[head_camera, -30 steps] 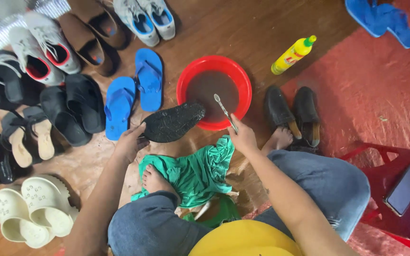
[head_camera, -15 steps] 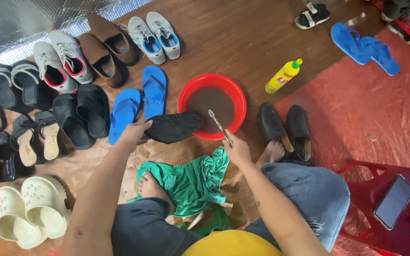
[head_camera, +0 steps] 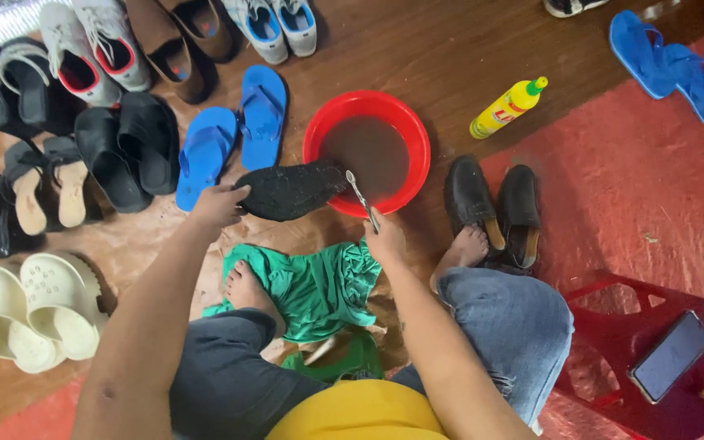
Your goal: The person scrubs the sole of a black shoe using a toothbrush and water from a red basin. They repeatedly dip the brush into the water and scrub the shoe's sole, then rinse the brush. The person also briefly handles a green cloth.
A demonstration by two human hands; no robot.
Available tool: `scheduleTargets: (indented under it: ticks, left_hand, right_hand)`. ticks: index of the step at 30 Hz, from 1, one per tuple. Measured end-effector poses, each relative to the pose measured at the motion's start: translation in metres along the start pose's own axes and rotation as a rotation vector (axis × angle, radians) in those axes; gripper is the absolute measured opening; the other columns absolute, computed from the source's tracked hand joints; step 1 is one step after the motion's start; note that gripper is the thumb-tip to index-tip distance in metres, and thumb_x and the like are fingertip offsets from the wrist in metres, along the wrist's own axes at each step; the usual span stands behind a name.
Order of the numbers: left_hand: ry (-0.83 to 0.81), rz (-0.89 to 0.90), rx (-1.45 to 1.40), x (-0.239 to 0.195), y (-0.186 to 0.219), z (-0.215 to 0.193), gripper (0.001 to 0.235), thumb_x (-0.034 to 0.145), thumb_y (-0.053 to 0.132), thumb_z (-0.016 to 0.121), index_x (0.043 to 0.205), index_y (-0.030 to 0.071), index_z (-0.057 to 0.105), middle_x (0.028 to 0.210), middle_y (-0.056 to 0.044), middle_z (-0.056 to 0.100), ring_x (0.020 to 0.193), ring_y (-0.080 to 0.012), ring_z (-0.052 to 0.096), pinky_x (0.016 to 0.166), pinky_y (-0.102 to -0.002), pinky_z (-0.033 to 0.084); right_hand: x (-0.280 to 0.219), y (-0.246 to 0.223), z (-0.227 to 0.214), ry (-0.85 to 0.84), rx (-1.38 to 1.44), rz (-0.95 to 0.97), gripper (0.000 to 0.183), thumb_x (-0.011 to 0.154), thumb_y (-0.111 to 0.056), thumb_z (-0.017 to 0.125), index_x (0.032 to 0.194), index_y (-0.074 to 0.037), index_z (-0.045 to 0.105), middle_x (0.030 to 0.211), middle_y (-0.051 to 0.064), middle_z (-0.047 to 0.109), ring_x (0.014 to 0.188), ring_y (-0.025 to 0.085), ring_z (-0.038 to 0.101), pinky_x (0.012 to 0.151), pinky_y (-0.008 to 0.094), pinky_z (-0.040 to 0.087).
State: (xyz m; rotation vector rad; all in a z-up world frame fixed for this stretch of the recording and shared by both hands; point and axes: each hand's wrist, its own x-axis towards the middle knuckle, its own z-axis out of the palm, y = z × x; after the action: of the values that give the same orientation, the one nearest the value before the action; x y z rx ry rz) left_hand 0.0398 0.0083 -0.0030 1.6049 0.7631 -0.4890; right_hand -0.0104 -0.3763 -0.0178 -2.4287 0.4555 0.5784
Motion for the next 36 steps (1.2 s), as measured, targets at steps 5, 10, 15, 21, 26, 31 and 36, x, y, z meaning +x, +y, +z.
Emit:
scheduleTargets:
  ticks: [5, 10, 15, 21, 26, 31, 36]
  left_hand:
    - [0.025, -0.011, 0.043, -0.049, 0.038, 0.007, 0.067, 0.097, 0.034, 0.075, 0.145, -0.006, 0.05, 0.115, -0.03, 0.068, 0.098, -0.0368, 0.074, 0.083, -0.046, 0.059]
    - [0.019, -0.044, 0.043, -0.045, 0.033, 0.004, 0.065, 0.097, 0.037, 0.075, 0.144, -0.003, 0.053, 0.115, -0.027, 0.069, 0.099, -0.0347, 0.074, 0.086, -0.045, 0.058]
    - [0.065, -0.053, 0.05, -0.064, 0.043, 0.009, 0.062, 0.099, 0.033, 0.073, 0.144, -0.006, 0.053, 0.118, -0.03, 0.067, 0.1, -0.0386, 0.073, 0.088, -0.05, 0.056]
    - [0.11, -0.055, 0.025, -0.06, 0.044, 0.011, 0.048, 0.101, 0.021, 0.065, 0.139, -0.006, 0.057, 0.106, -0.026, 0.068, 0.087, -0.0363, 0.075, 0.077, -0.049, 0.062]
    - [0.036, -0.079, -0.082, -0.044, 0.037, 0.017, 0.05, 0.104, 0.025, 0.062, 0.144, -0.003, 0.05, 0.115, -0.027, 0.065, 0.097, -0.0419, 0.071, 0.082, -0.059, 0.06]
    - [-0.041, -0.063, -0.203, -0.039, 0.037, 0.023, 0.055, 0.11, 0.024, 0.052, 0.154, -0.003, 0.032, 0.139, -0.039, 0.05, 0.115, -0.052, 0.063, 0.092, -0.066, 0.057]
    - [0.097, -0.065, -0.119, -0.015, 0.01, 0.014, 0.051, 0.111, 0.027, 0.046, 0.152, -0.002, 0.035, 0.134, -0.037, 0.052, 0.103, -0.0489, 0.07, 0.081, -0.057, 0.066]
  right_hand:
    - [0.04, 0.032, 0.026, 0.042, 0.047, 0.109, 0.049, 0.096, -0.052, 0.055, 0.142, -0.036, 0.061, 0.133, 0.008, 0.069, 0.126, 0.031, 0.063, 0.11, 0.044, 0.048]
    - [0.076, 0.04, 0.041, 0.043, 0.099, 0.145, 0.046, 0.095, -0.061, 0.055, 0.134, -0.041, 0.066, 0.118, -0.001, 0.075, 0.12, 0.025, 0.066, 0.105, 0.043, 0.051]
    - [0.108, 0.02, 0.041, -0.033, 0.834, 0.256, 0.052, 0.104, -0.032, 0.054, 0.153, -0.017, 0.046, 0.088, 0.011, 0.078, 0.05, 0.013, 0.061, 0.041, 0.021, 0.053]
    - [0.134, 0.019, 0.019, -0.154, 0.828, 0.353, 0.057, 0.105, -0.026, 0.046, 0.16, -0.018, 0.031, 0.091, 0.014, 0.075, 0.052, 0.007, 0.056, 0.04, 0.019, 0.048]
    - [0.11, 0.029, 0.076, -0.286, 0.735, 0.317, 0.059, 0.102, -0.036, 0.056, 0.154, -0.013, 0.04, 0.085, 0.018, 0.075, 0.053, 0.015, 0.066, 0.038, 0.03, 0.056]
    - [0.018, -0.023, 0.074, -0.092, 0.606, 0.204, 0.044, 0.103, -0.029, 0.053, 0.143, -0.012, 0.058, 0.078, 0.012, 0.077, 0.055, 0.017, 0.073, 0.044, 0.028, 0.059]
    - [-0.04, -0.027, 0.121, -0.114, 0.53, -0.05, 0.035, 0.103, -0.034, 0.05, 0.13, -0.014, 0.059, 0.091, 0.015, 0.073, 0.087, 0.035, 0.074, 0.085, 0.051, 0.058]
